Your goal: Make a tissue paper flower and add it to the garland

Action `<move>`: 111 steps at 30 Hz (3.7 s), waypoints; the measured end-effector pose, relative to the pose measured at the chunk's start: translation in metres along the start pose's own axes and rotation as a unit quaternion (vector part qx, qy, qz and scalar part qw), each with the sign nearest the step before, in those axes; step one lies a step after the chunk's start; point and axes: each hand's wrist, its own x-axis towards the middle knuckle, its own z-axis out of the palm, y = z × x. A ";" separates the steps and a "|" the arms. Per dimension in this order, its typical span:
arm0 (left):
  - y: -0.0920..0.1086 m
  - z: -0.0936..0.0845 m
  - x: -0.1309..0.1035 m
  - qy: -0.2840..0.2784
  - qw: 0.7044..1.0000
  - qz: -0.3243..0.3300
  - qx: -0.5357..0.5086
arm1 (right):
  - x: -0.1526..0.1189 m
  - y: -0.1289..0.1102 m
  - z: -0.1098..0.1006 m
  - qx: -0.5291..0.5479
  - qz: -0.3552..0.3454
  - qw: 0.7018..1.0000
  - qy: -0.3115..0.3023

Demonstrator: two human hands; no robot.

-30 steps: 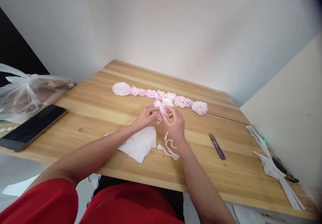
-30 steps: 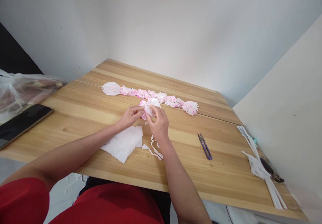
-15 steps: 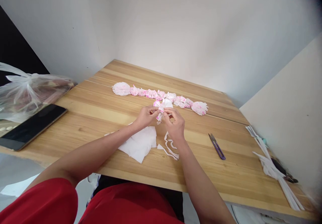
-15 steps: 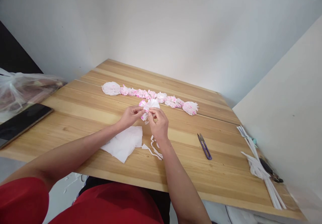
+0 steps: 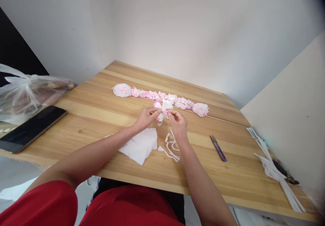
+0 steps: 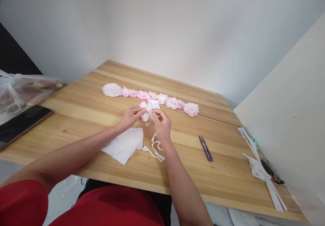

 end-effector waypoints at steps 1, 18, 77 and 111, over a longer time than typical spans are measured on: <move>0.001 0.000 0.000 0.000 1.000 0.002 0.000 | 0.000 -0.001 0.000 -0.004 -0.006 1.000 -0.002; -0.002 0.002 -0.003 0.025 0.986 0.085 0.142 | -0.007 -0.010 0.003 -0.121 -0.113 0.986 -0.005; -0.008 0.002 -0.001 0.031 0.998 0.018 0.060 | -0.008 -0.007 0.004 -0.100 -0.081 0.992 0.000; -0.004 0.003 -0.003 0.011 1.000 0.018 0.017 | -0.008 -0.008 0.002 -0.055 -0.017 0.998 0.010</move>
